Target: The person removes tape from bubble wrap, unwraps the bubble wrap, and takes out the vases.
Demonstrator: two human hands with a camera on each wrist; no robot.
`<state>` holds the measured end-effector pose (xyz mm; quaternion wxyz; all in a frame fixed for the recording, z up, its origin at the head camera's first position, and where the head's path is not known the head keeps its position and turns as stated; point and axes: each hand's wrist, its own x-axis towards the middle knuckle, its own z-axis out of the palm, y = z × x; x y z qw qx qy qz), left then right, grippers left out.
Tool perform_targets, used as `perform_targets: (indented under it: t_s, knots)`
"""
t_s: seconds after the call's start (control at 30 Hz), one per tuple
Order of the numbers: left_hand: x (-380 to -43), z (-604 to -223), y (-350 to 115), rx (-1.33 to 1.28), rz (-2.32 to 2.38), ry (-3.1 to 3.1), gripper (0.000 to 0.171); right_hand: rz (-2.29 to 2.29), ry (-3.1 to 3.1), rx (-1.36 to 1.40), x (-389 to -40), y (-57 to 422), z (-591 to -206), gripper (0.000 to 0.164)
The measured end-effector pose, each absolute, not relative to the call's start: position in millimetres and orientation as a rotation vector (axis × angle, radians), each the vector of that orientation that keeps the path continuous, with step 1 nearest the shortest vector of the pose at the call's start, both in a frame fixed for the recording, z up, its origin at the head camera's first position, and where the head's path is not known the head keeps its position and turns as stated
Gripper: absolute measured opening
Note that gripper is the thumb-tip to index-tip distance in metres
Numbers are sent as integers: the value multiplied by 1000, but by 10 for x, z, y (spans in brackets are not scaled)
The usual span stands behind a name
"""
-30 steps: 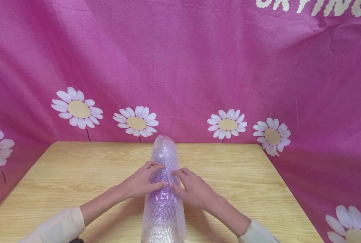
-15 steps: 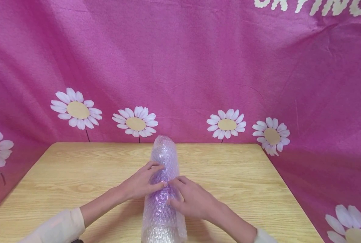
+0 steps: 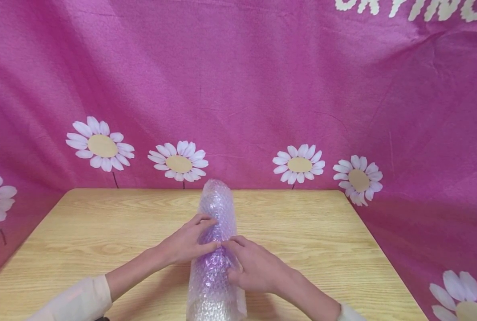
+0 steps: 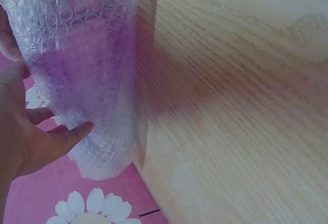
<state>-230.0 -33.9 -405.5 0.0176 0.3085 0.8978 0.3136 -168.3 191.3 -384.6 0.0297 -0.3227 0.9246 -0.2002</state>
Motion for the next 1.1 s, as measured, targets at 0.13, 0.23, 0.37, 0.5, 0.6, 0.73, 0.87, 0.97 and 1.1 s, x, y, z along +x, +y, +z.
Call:
perform_targets:
  t_s: [0.13,0.23,0.37,0.5,0.6,0.73,0.87,0.97,1.1]
  knots:
    - [-2292,-4056,-345,949,975,2787,67,-621,2873,-993,-1684,1897,-3856,54]
    - [-2293,-4063,-339,945,976,2794,66,-620,2900,-990,-1685,1888,-3869,52]
    - [-2298,-4072,-335,950,979,2798,64,-606,2943,-1029,-1688,1874,-3880,49]
    - [-2299,-4076,-334,957,982,2798,63,-576,3009,-1126,-1695,1865,-3896,46]
    - [-2301,-4077,-333,957,979,2803,64,-550,3067,-1188,-1711,1859,-3914,43]
    - [-2301,-4076,-329,953,976,2805,65,-526,3123,-1258,-1721,1853,-3933,40]
    - [-2298,-4070,-331,945,978,2804,66,-515,3174,-1354,-1734,1856,-3948,27]
    - [-2297,-4070,-336,937,983,2800,68,-522,3200,-1446,-1752,1861,-3962,16]
    - [-2296,-4074,-340,937,991,2789,68,-558,3194,-1555,-1770,1869,-3980,12]
